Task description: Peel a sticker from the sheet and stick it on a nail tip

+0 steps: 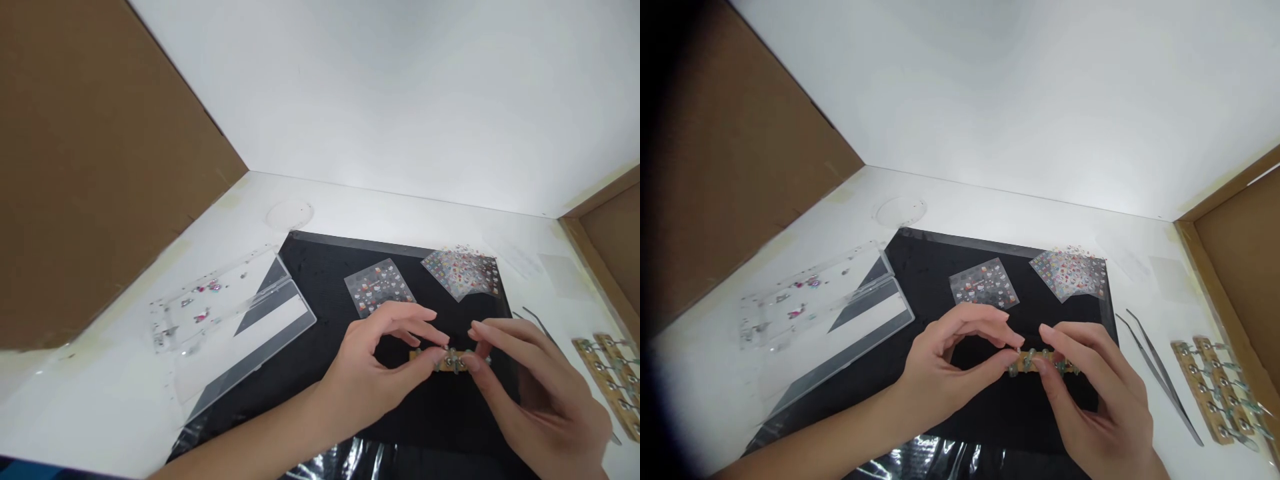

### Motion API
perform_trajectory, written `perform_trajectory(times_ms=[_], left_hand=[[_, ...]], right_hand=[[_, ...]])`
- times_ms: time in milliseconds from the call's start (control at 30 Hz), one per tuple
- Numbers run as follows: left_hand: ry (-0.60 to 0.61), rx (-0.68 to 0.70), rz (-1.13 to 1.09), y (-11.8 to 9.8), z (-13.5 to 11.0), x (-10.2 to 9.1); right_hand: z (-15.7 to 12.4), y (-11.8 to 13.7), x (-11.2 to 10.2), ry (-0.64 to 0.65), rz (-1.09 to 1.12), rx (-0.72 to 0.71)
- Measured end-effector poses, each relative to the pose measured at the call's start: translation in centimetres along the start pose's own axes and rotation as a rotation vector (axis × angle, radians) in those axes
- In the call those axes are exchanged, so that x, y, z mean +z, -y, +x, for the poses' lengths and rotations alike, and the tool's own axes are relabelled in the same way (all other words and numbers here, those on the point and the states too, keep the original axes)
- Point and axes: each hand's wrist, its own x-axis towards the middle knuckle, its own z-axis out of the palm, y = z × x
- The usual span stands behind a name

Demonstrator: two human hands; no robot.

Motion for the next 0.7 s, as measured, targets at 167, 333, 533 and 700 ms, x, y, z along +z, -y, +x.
perform_trajectory(times_ms=[167, 333, 533, 700], left_hand=[[0.043, 0.182, 0.152, 0.6, 0.1, -0.3], [0.076, 0.16, 0.187, 1.1, 0.1, -0.1], [0.335, 0.052, 0.171, 0.7, 2.2, 0.3], [0.695, -0.061, 0.235, 1.6, 5.2, -0.1]], right_hand=[[-0.6, -0.9, -0.9, 0.013, 0.017, -0.018], [-0.7, -3.2, -4.3, -0.05, -0.016, 0.069], [-1.2, -5.4, -5.7, 0.086, -0.068, 0.105], [-2.1, -6.7, -5.0, 0.122, -0.07, 0.07]])
